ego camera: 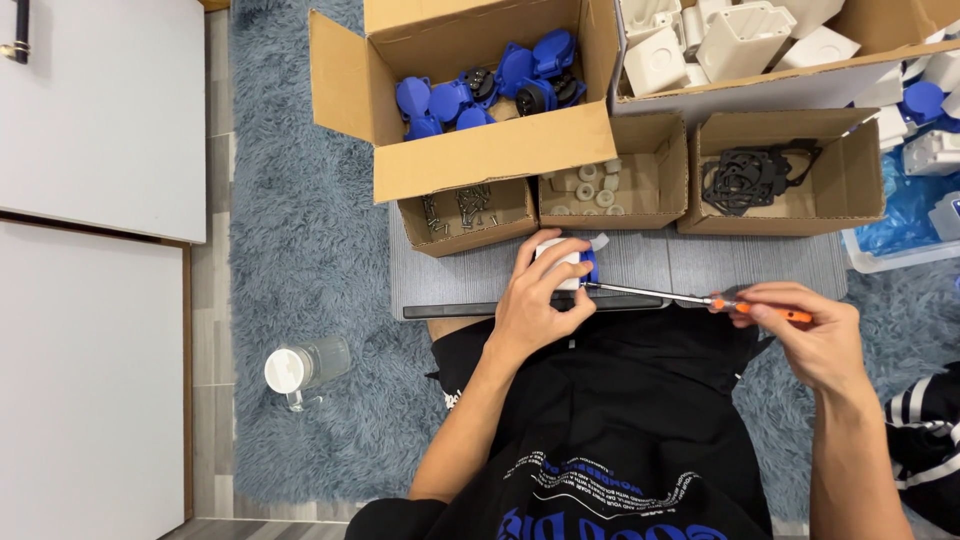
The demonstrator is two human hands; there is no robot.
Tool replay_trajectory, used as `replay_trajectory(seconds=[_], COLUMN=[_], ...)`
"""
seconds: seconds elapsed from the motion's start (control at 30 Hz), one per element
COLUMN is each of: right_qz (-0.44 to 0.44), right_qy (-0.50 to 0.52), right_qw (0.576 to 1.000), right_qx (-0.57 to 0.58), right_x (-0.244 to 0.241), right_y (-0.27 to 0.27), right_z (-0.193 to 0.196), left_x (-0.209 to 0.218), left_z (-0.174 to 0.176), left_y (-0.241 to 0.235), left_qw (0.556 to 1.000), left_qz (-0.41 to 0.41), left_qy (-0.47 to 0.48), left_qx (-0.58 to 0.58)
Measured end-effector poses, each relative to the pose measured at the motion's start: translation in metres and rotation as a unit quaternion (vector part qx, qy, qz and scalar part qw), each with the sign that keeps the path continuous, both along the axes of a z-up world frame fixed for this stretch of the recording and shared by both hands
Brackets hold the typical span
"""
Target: The person assembles a white plastic electrical box with a blue cover. They insert a small white piece into the box, place a blue cover over it, and use a screwdriver to tighten screws. The person then removes the cover and inspects the box before placing it back into a cardboard box.
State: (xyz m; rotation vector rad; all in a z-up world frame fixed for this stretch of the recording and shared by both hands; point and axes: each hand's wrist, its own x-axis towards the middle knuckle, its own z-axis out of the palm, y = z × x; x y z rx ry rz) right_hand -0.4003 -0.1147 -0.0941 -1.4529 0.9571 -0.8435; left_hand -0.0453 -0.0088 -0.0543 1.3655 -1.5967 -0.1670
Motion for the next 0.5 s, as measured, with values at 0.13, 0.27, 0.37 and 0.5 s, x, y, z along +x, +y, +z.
replay_trajectory(seconds=[0.13, 0.27, 0.37, 0.5], right_qz=[0.013, 0.019, 0.041, -0.021], right_qy=[-0.061, -0.081, -0.037, 0.043], right_qw=[0.998, 0.996, 0.998, 0.997], right_qx=[0.003, 0.000, -0.002, 0.056], right_x=[-0.011, -0.008, 0.011, 0.009], right_y=[-0.001, 0.000, 0.004, 0.005], right_z=[-0.018, -0.011, 0.023, 0.020], left_x=[0.000, 0.000, 0.000, 0.000], left_z=[-0.001, 0.000, 0.000, -0.001], left_y=[0.000, 0.001, 0.000, 0.001], left_qw=[1.000, 1.000, 1.000, 1.000], left_qz=[0.000, 0.001, 0.002, 0.003], left_qy=[0.000, -0.002, -0.002, -0.004], left_qx=[0.001, 0.000, 0.001, 0.004])
